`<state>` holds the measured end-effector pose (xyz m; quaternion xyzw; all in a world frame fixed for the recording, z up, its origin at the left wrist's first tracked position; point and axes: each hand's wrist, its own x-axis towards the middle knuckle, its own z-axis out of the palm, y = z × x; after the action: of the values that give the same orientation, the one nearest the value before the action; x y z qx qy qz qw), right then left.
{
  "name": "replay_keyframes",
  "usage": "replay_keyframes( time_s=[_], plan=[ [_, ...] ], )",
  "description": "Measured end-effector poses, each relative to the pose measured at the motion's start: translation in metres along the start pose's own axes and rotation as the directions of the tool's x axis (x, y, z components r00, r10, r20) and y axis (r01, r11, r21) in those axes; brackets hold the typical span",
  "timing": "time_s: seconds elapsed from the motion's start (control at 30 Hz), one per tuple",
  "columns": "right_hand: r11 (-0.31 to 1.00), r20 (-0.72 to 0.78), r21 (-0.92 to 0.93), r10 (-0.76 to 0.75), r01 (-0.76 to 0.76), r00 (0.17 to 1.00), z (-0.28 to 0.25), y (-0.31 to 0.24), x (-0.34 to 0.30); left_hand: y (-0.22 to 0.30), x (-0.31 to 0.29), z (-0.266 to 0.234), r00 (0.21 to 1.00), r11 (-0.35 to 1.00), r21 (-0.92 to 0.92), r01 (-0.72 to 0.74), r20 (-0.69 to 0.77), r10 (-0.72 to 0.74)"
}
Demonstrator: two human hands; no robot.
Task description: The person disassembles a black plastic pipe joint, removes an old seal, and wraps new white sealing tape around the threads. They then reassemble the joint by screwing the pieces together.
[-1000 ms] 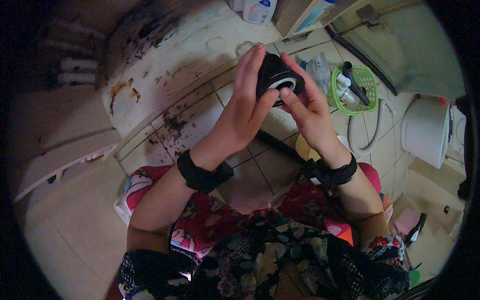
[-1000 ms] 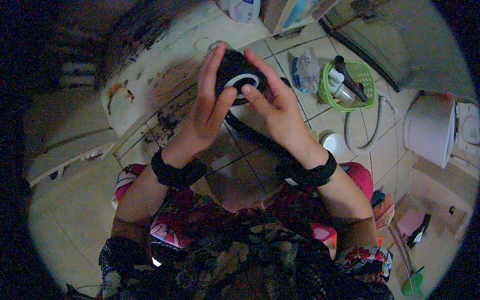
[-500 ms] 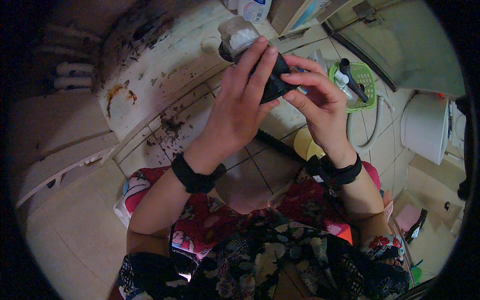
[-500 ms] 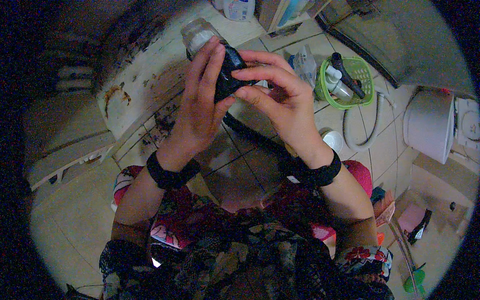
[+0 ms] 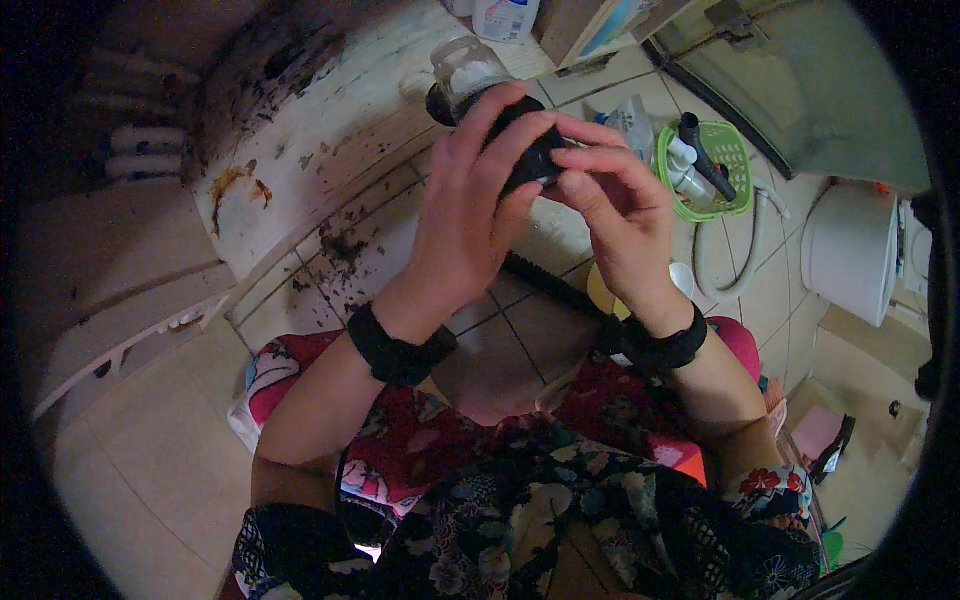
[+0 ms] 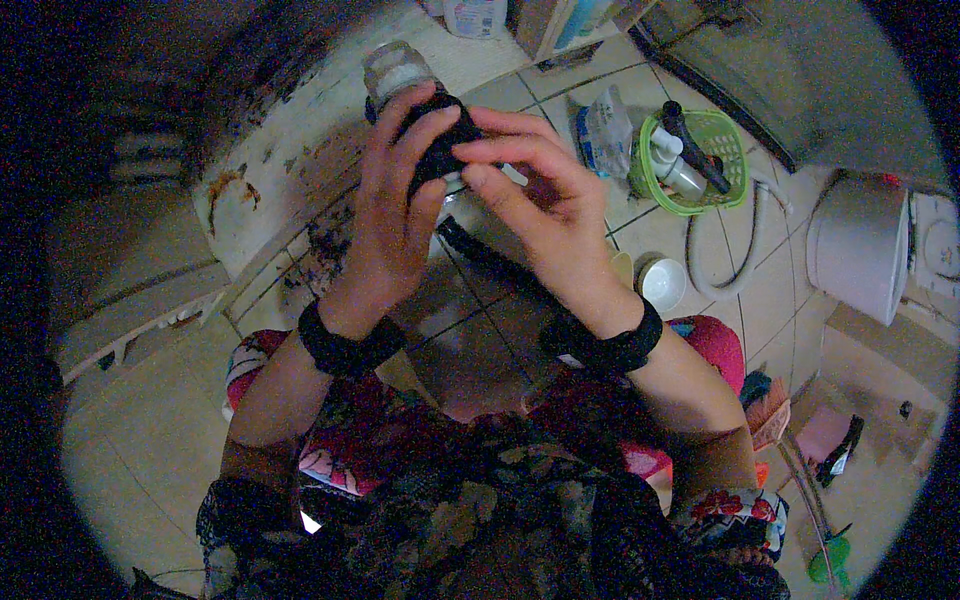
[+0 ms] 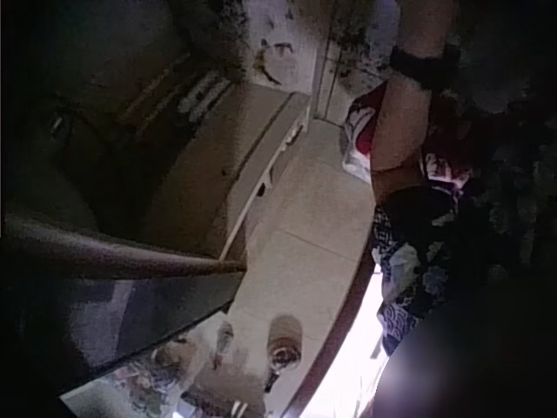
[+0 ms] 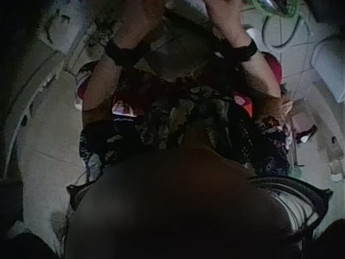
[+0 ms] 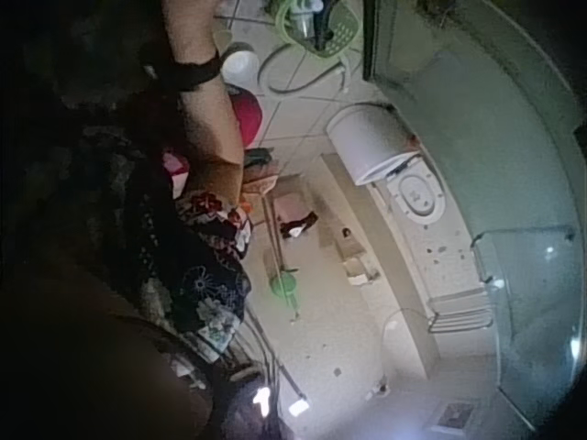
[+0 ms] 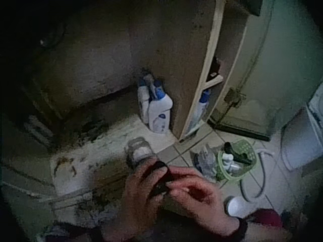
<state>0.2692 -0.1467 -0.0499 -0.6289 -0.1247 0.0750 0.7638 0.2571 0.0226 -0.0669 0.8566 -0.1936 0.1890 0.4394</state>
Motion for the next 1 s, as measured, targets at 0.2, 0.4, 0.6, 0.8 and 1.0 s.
replay_keyframes(
  time_s=[0.2, 0.4, 0.6, 0.8, 1.0],
  plan=[
    [0.980, 0.013, 0.188, 0.062, -0.063, 0.998, -0.0050, -0.0038, 0.0011, -0.0057, 0.0002, -0.0007, 0.997, 0.987, -0.152, -0.046, -0.066, 0.036],
    [0.998, 0.025, 0.012, -0.064, 0.064, 0.998, -0.0073, 0.0000, -0.0008, -0.0041, -0.0023, 0.0019, 0.993, 0.991, -0.108, -0.080, -0.091, 0.071],
    [0.997, -0.034, -0.001, -0.077, 0.077, 0.996, -0.0038, -0.0011, 0.0001, -0.0005, -0.0032, 0.0045, 0.997, 0.989, -0.145, -0.037, -0.079, 0.026],
    [0.994, -0.086, -0.041, 0.094, -0.097, 0.992, -0.0092, -0.0012, 0.0024, -0.0008, -0.0002, 0.0055, 0.998, 0.949, -0.310, 0.059, -0.009, -0.065],
    [0.999, -0.121, -0.037, 0.033, -0.038, 0.992, -0.0043, 0.0032, 0.0007, -0.0023, 0.0007, 0.0047, 0.996, 0.920, -0.382, 0.087, 0.004, -0.092]
  ],
)
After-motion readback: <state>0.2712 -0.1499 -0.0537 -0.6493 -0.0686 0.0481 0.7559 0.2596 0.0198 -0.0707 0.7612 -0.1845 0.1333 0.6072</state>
